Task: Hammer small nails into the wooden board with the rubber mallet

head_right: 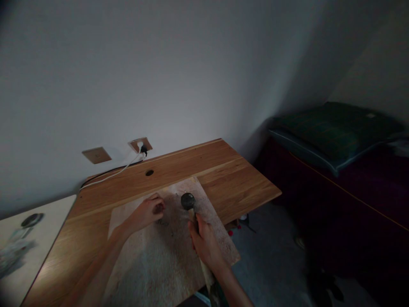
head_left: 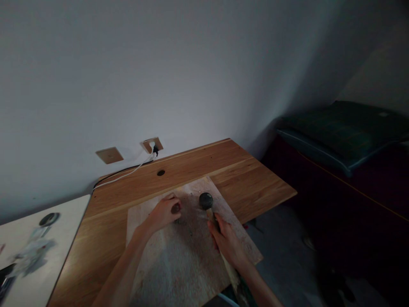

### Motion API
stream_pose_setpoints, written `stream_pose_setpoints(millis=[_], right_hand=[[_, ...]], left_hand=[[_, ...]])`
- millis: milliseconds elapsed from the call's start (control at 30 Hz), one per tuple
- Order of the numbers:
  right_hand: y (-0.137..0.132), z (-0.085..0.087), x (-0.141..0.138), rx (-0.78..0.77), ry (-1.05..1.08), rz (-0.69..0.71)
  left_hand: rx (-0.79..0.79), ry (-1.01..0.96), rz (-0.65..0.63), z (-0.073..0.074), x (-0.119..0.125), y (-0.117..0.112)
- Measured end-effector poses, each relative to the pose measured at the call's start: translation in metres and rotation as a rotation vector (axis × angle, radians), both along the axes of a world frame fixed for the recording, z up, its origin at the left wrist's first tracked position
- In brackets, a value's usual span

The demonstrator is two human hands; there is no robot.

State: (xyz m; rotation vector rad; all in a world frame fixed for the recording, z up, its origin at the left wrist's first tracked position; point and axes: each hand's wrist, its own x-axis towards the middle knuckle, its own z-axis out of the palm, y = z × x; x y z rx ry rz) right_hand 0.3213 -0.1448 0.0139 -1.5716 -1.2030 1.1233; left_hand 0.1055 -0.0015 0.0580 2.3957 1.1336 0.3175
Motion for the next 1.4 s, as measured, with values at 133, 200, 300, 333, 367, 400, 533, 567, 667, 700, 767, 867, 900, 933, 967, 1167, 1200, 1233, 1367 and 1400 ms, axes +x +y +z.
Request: stream_pose_setpoints(millis=[133, 200, 300, 333, 367, 400, 533, 567, 667, 700, 767, 867, 900, 933, 967, 1167, 1200, 1233, 1367, 1400], right_hand=[[-0.001, 0.000, 0.000, 0.011, -0.029, -0.005], [-0.001, 0.001, 0.001, 0.016, -0.037, -0.006], [-0.001, 0.005, 0.001, 0.012, -0.025, 0.009], [-0.001, 0.006, 0.001, 0.002, -0.018, 0.011], [-0.001, 0.007, 0.000, -0.008, -0.013, 0.010], [-0.001, 0.008, 0.000, -0.015, -0.011, 0.005], [-0.001, 0.009, 0.000, -0.015, -0.014, 0.000], [-0.001, 0.008, 0.000, -0.014, -0.014, -0.002], [-0.001, 0.005, 0.000, -0.007, -0.024, -0.016], [-0.001, 0.004, 0.000, -0.005, -0.027, -0.014], [-0.001, 0.003, 0.000, -0.008, -0.029, -0.006], [-0.001, 0.005, -0.001, -0.017, -0.023, 0.000], [-0.001, 0.006, -0.001, -0.014, -0.026, -0.003], [-0.001, 0.006, -0.001, -0.007, -0.030, -0.003], [-0.001, 0.007, -0.001, 0.000, -0.033, 0.001], [-0.001, 0.003, -0.001, 0.014, -0.048, 0.011], [-0.001, 0.002, -0.001, 0.009, -0.050, 0.009], [-0.001, 0.000, -0.001, 0.006, -0.053, 0.007], [-0.001, -0.002, 0.000, 0.016, -0.049, 0.008], [-0.001, -0.002, 0.000, 0.015, -0.049, 0.007]], left_hand=[[-0.023, -0.041, 0.054, -0.002, -0.004, 0.012], [-0.039, -0.044, 0.067, -0.003, -0.004, 0.016], [-0.023, -0.046, 0.067, -0.004, -0.001, 0.018], [-0.013, -0.047, 0.071, -0.004, 0.000, 0.018], [-0.002, -0.049, 0.077, -0.003, 0.002, 0.018], [0.008, -0.052, 0.084, -0.003, 0.003, 0.018], [0.022, -0.041, 0.096, 0.000, 0.008, 0.021], [0.022, -0.032, 0.097, 0.001, 0.009, 0.021], [0.023, -0.018, 0.092, 0.003, 0.013, 0.022], [0.023, -0.021, 0.089, 0.003, 0.013, 0.022], [0.024, -0.025, 0.088, 0.004, 0.014, 0.021], [0.030, -0.017, 0.091, 0.004, 0.013, 0.019], [0.034, -0.012, 0.092, 0.003, 0.013, 0.018], [0.037, -0.007, 0.093, 0.003, 0.012, 0.018], [0.041, -0.003, 0.097, 0.002, 0.011, 0.017], [0.054, -0.007, 0.114, -0.002, 0.011, 0.019], [0.057, -0.012, 0.118, -0.002, 0.012, 0.020], [0.059, -0.017, 0.123, -0.002, 0.013, 0.021], [0.059, -0.041, 0.139, -0.002, 0.016, 0.023], [0.055, -0.048, 0.142, -0.003, 0.017, 0.024]])
